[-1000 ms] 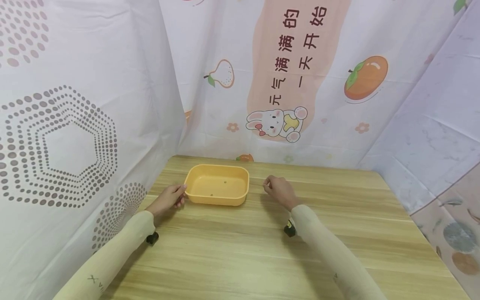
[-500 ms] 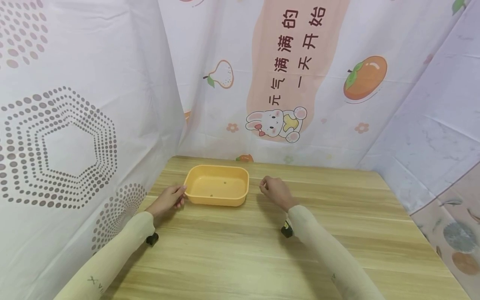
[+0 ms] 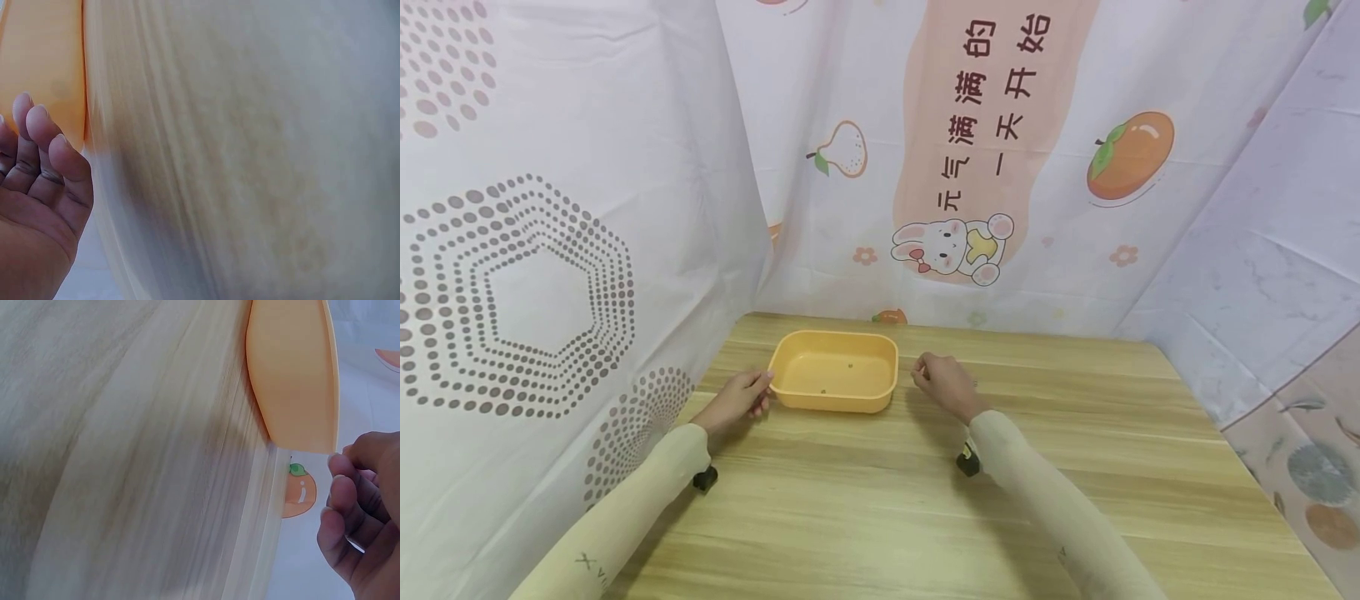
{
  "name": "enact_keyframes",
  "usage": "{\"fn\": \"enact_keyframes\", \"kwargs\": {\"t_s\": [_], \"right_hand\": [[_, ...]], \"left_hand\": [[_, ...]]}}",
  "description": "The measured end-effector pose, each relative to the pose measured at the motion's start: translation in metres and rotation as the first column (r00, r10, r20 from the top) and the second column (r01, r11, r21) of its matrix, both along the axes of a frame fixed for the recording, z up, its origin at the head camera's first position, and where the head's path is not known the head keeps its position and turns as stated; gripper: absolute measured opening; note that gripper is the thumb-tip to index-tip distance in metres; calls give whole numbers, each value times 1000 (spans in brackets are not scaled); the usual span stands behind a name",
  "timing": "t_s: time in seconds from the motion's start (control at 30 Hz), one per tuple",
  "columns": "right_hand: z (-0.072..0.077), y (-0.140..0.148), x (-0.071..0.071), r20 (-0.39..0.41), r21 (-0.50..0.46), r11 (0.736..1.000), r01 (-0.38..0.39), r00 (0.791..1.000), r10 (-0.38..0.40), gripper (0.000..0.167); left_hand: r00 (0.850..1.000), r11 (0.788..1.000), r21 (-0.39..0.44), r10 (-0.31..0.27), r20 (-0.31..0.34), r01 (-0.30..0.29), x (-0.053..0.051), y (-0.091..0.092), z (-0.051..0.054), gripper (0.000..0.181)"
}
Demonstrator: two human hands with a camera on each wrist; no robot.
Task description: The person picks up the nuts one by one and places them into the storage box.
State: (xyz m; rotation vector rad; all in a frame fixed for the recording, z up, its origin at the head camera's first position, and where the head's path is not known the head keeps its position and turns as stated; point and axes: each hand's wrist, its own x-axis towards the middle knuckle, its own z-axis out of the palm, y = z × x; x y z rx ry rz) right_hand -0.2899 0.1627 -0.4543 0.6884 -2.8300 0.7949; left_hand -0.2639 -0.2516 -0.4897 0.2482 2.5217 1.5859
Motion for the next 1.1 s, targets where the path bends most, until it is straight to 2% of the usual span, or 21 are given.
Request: {"fn": "enact_keyframes", "kwargs": {"t_s": [0.33, 0.83, 1.1], "right_hand": [[1, -8, 0, 19, 6, 1000, 4, 1000, -4, 11], [3, -20, 0, -2, -9, 1000, -28, 1000, 28, 9], [5, -26, 1, 17, -7, 999, -37, 999, 37, 9]], "left_hand": [[1000, 1000, -4, 9, 1, -9, 2, 1, 0, 49], [1000, 1000, -8, 16, 21, -16, -1, 1, -2, 43], [1000, 1000, -9, -1, 12, 1, -2, 1, -1, 44]]}}
